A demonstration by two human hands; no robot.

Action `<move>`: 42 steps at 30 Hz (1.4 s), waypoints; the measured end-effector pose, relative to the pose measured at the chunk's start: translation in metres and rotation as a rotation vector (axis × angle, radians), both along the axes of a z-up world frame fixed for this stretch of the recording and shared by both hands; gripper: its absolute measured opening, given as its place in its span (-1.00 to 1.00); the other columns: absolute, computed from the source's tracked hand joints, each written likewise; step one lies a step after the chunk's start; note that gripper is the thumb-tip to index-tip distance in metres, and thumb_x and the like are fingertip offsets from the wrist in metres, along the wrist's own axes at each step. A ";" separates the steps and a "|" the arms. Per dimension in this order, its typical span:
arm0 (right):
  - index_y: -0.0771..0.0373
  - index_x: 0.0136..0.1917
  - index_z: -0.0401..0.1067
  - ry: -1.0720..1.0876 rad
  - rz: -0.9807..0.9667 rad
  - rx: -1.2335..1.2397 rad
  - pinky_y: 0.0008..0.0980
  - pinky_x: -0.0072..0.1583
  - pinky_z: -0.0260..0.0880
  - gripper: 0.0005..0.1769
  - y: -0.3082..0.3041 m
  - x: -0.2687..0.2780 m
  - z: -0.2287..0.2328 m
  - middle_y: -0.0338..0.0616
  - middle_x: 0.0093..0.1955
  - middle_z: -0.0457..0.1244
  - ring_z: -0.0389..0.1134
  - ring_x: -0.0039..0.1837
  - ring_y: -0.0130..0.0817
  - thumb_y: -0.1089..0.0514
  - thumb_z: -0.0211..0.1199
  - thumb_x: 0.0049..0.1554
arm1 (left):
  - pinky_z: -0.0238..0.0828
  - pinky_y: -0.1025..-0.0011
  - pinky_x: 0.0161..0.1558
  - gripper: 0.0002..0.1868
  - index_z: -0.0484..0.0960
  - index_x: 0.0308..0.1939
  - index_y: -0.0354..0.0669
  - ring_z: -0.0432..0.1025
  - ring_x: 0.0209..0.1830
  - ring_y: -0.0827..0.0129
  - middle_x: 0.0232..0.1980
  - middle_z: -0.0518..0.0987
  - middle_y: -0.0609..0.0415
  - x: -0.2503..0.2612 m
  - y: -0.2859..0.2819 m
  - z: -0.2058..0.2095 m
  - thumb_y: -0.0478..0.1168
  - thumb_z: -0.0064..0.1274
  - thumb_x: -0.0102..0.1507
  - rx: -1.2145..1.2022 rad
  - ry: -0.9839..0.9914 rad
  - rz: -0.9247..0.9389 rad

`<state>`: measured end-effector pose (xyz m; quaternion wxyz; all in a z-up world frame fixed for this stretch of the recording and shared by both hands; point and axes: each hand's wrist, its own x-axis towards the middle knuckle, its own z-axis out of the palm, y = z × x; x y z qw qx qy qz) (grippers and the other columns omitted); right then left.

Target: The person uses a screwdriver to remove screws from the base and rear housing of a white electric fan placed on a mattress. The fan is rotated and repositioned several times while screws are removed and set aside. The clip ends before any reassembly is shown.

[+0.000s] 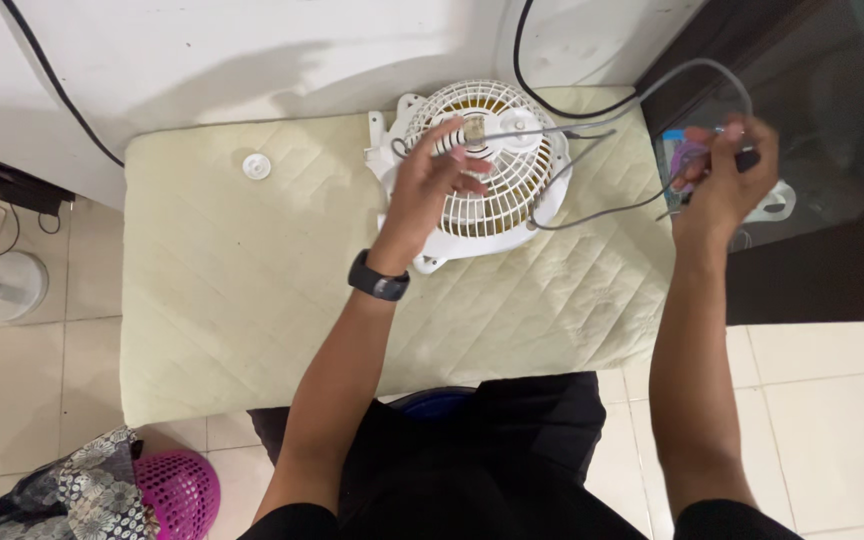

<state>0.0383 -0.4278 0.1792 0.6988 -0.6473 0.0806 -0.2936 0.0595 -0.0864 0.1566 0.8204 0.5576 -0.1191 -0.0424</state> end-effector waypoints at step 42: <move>0.13 0.04 0.35 0.088 0.343 0.519 -0.41 -0.08 0.03 -0.31 0.078 -0.033 -0.099 -0.38 -0.20 0.04 0.00 -0.17 -0.49 -0.52 -0.13 0.30 | 0.14 -0.04 0.39 -0.60 0.57 0.27 -0.22 0.19 0.44 -0.18 0.37 0.44 -0.19 0.042 0.226 -0.169 -0.34 0.08 0.33 1.309 -0.383 0.720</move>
